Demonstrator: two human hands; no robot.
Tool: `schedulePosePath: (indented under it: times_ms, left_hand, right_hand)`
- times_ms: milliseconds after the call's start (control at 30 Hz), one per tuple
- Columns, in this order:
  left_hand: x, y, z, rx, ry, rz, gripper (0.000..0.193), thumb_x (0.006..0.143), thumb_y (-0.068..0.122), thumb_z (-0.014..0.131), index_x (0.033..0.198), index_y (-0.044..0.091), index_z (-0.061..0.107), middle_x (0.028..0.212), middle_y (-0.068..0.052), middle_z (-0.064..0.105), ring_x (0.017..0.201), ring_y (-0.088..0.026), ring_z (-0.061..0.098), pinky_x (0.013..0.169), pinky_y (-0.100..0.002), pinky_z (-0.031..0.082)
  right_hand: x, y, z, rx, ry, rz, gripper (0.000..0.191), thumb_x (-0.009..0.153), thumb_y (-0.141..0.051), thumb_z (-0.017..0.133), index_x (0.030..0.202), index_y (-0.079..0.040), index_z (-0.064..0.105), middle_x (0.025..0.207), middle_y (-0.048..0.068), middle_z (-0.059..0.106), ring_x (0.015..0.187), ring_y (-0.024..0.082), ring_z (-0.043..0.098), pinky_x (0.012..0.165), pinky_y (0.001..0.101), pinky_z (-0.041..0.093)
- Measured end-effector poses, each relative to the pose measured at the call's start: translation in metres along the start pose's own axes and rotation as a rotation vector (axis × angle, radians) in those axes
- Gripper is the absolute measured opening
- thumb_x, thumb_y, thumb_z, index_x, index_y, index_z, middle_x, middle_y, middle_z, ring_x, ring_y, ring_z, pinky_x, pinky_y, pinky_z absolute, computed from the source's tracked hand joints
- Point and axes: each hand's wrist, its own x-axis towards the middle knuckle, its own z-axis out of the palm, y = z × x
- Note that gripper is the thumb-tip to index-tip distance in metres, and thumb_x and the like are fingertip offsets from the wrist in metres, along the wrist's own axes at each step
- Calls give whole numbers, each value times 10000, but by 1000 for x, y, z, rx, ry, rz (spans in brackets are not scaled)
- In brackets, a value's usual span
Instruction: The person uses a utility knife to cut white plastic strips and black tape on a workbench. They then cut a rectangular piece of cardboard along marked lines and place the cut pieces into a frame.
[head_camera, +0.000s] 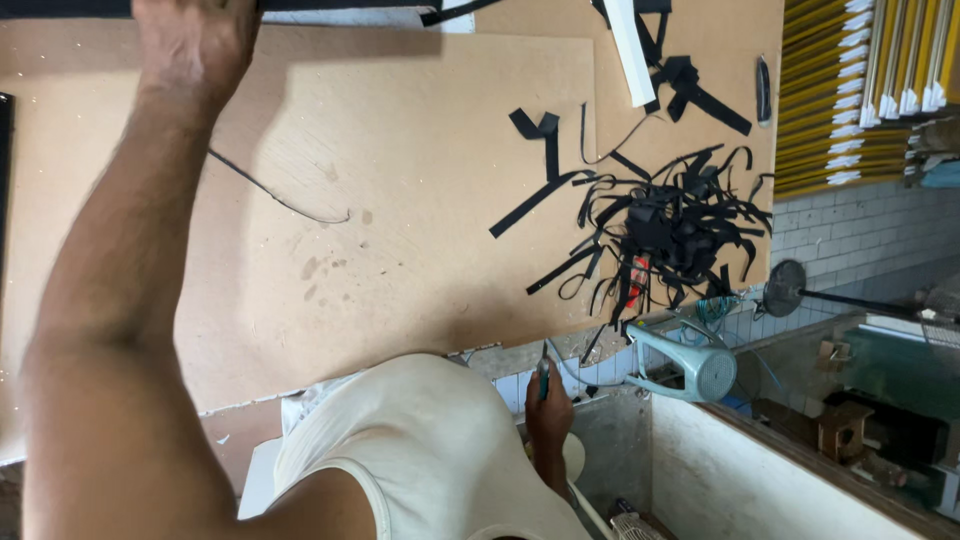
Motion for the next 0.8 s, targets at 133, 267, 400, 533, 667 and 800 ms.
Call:
schedulePosePath:
  times_ms: [133,267,400,533,667,800]
  left_hand:
    - [-36,-17,-97,-42,437,117,526,1060,679,657,745,258,648,577,120,548,467,-19,412,524,-207,455]
    - [-68,-15,-154,-211,326,138,618,929,750,637,664,193,595,589,62,532,578,-68,519,608,-231,495]
    - [-100,23,-124,-465,-38,81,606,904,749,580,676,188,603,572,76,543,512,-45,499,542,-236,458]
    - [-147,89,-77,-510,-640,-42,740,870,820,660,1054,103,663,977,-114,650,861,-257,581,746,-439,520]
    - [-180,167,-58,-647,-493,36,1084,714,723,796,1524,78,476,1636,-191,369,1514,-370,281,1175,-610,301]
    - [-175,226,-67,-739,-640,147,1259,640,613,863,1606,13,322,1731,-187,171,1608,-350,135,1271,-578,243]
  right_hand:
    - [25,18,-26,48,67,2,370,1022,-252,605,1325,-41,642,793,162,720,644,274,722,590,393,561]
    - [45,22,-42,185,84,22,424,1027,-238,597,1357,28,597,634,114,686,554,176,697,553,338,543]
    - [53,13,-44,292,103,-105,389,1050,-180,590,1358,59,594,728,109,674,572,145,670,536,319,522]
    - [59,-10,-33,438,-2,-105,397,1061,-161,583,1396,50,567,742,89,692,581,117,659,512,288,518]
    - [81,-49,-3,564,-117,-137,434,1052,-143,571,1447,32,519,792,100,722,531,116,628,443,291,515]
    - [120,-92,39,501,-265,-180,498,1051,-163,561,1530,-73,455,826,121,721,572,149,681,508,313,587]
